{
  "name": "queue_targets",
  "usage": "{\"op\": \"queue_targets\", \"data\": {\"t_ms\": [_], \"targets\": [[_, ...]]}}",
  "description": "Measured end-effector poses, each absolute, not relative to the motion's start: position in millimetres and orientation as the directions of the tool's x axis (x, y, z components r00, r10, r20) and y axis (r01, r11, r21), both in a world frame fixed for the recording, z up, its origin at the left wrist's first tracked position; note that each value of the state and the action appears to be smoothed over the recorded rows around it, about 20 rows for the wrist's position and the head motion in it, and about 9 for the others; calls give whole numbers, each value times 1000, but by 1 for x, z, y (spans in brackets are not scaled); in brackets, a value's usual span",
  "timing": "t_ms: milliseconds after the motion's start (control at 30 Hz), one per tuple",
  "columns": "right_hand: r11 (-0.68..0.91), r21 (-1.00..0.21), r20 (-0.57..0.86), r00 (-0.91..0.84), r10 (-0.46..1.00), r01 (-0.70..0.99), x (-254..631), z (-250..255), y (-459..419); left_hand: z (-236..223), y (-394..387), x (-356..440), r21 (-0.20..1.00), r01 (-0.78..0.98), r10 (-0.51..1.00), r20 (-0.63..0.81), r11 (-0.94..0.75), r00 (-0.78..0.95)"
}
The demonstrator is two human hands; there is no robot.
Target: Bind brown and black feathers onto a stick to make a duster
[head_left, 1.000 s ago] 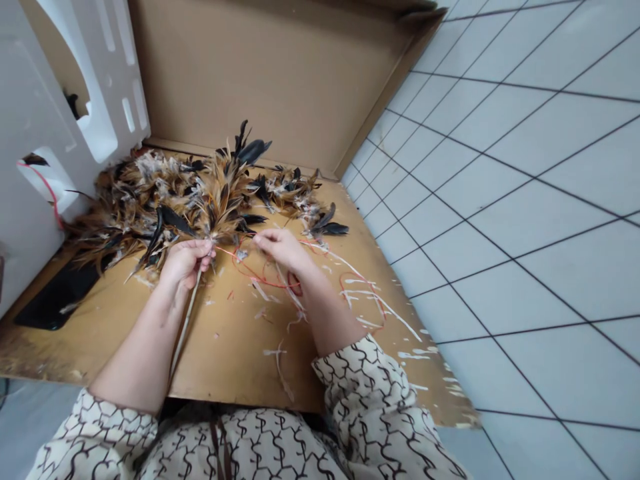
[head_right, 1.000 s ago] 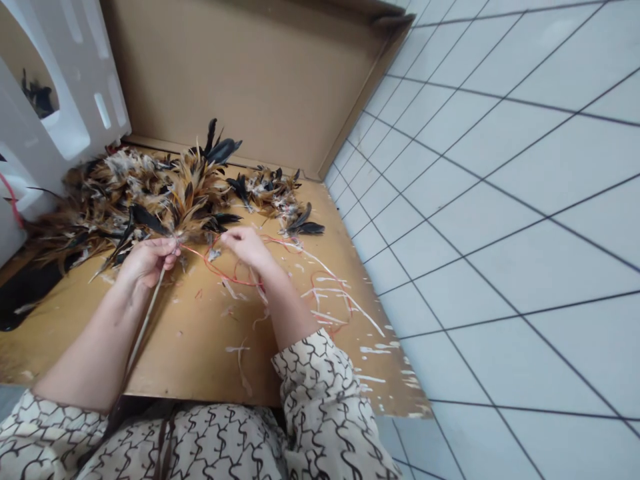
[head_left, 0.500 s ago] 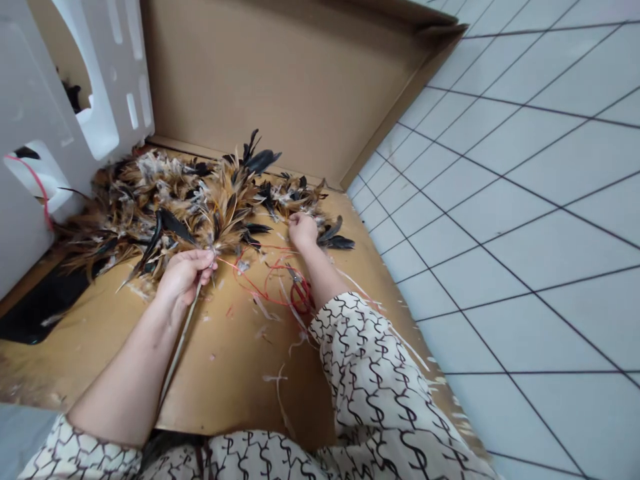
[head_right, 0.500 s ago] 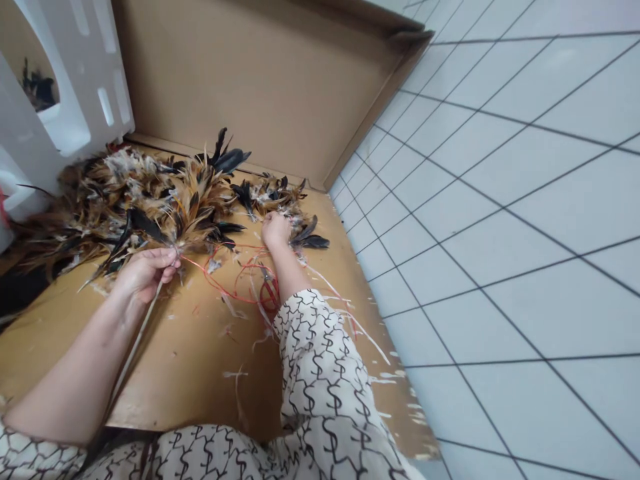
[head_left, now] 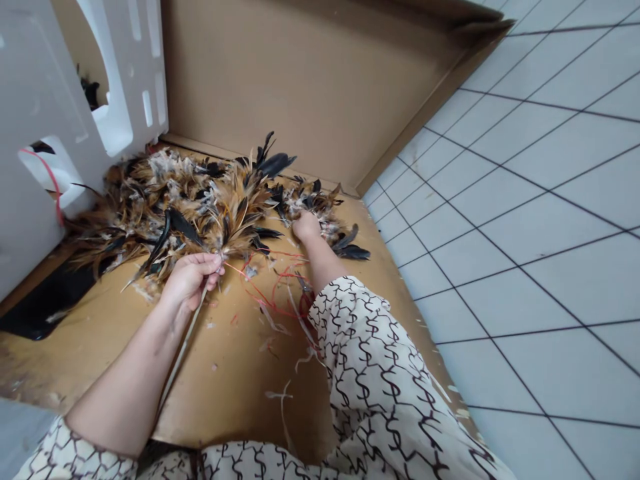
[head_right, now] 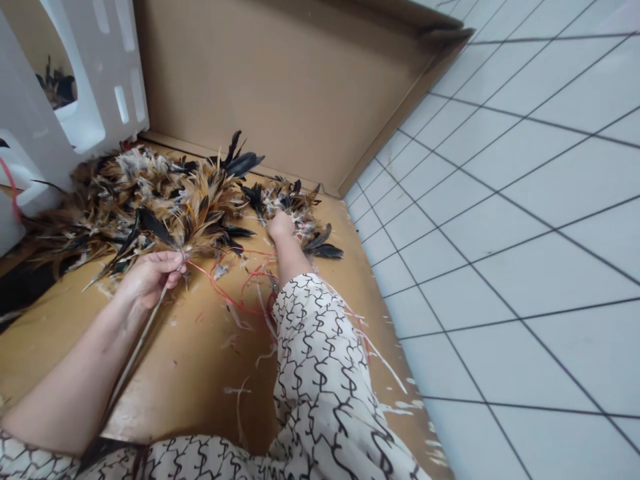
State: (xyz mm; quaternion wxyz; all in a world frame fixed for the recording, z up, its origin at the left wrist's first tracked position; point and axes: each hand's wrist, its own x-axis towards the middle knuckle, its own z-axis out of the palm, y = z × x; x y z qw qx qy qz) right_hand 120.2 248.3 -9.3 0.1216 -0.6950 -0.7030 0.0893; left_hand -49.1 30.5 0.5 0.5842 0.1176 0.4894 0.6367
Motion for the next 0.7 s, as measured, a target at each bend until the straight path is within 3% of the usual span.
{"op": "queue_targets", "data": {"t_ms": [133,267,467,567,700], "targets": [[45,-313,119,-8,993,949,126,-13,245,0,31,-50,761,-631,870,-407,153,-279],[143,-434,241,-38,970,890,135,-10,234,1,30,-51,756,-636,875,-404,156,-266],[491,-615,465,-219,858,617,146,13,189,5,29,-55,751,-635,875,-418,181,-245],[650,-573,594,-294,749,499,143,28,145,6,28,-55,753,-631,878,-416,186,-238],[796,-372,719,-394,572,477,125,36,94,7,25,-54,758,-617,884,-416,210,-211]]}}
